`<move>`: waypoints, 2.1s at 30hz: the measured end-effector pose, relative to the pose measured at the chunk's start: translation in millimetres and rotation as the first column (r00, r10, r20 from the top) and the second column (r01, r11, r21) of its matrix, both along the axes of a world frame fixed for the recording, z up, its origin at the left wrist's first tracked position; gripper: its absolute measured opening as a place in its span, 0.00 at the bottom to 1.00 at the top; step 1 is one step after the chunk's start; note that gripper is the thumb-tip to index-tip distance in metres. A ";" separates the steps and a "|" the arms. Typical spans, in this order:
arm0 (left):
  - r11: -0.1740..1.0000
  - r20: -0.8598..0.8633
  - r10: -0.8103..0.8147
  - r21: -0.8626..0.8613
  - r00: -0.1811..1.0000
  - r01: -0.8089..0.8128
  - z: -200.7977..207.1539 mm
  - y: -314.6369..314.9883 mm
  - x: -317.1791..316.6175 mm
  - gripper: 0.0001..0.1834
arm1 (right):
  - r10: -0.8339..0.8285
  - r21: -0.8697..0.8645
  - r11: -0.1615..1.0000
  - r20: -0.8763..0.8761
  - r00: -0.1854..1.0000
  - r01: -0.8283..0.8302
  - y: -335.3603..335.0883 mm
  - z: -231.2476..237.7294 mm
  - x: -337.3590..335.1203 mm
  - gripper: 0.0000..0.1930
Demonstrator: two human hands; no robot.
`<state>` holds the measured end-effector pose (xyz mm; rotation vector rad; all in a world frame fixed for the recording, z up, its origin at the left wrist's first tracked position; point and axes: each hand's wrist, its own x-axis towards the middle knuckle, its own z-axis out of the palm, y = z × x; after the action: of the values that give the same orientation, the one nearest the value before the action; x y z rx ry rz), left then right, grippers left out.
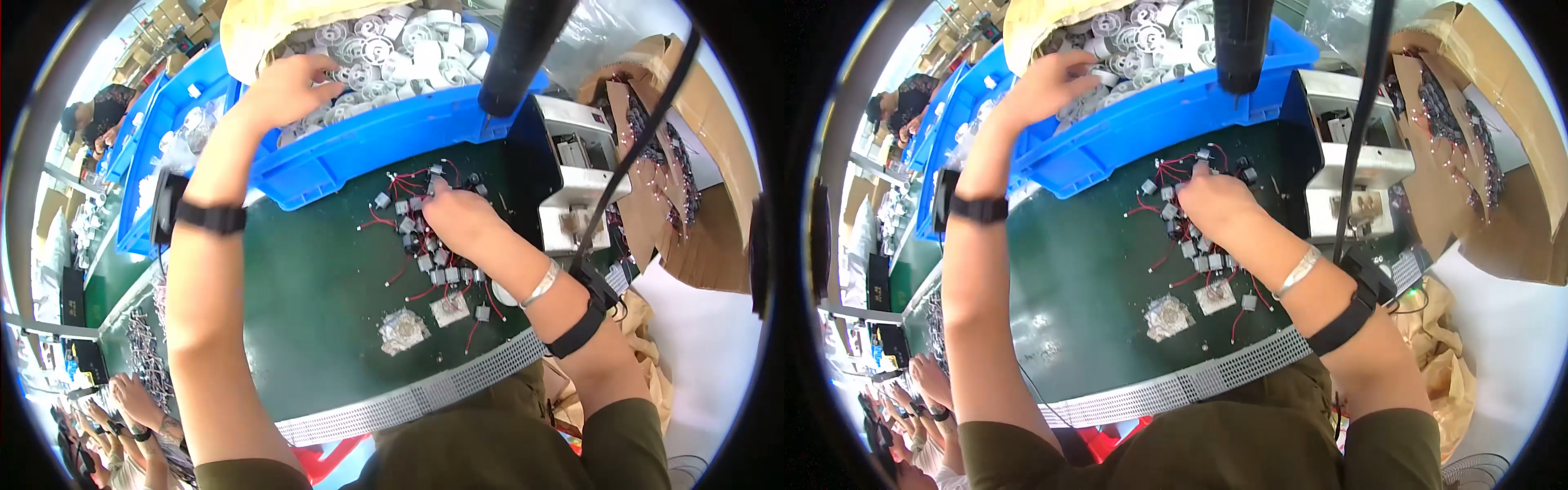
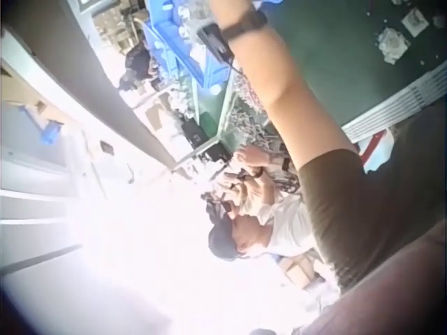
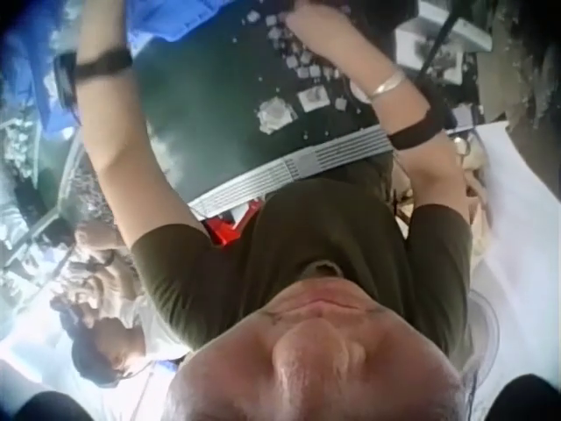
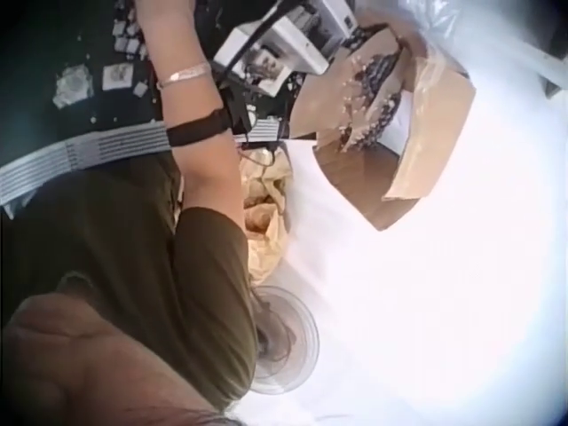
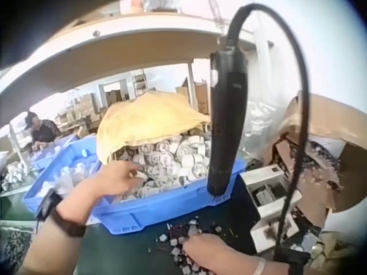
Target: The person picks up a motor and a plastic housing, fits the motor into the housing, and drives screws into the assembly using a power screwdriver. This process is repeated multiple times for additional units, with the completed assemblies being placed aside on the workbench.
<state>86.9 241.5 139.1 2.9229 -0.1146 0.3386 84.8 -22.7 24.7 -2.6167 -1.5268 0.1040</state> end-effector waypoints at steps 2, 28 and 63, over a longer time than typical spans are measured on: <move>0.979 -0.096 -0.013 0.203 0.995 0.033 -3.9 6.4 40.0 0.25 | 0.014 0.030 0.999 0.015 1.000 -0.015 -4.7 8.2 5.2 0.10; 0.758 0.090 -0.347 -0.560 0.934 0.335 -50.9 -147.2 -107.1 0.31 | -0.085 0.552 0.794 -0.311 0.947 0.253 -135.2 37.5 -38.6 0.12; 0.796 0.453 -0.337 -0.331 0.825 0.507 -144.2 -254.6 -103.5 0.21 | 0.696 0.913 0.227 -0.395 0.599 0.339 -11.1 157.7 52.6 0.25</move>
<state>-16.6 -13.1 -5.1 2.2601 -0.6624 0.7300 137.3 -33.7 182.3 -0.9757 -0.9650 0.2007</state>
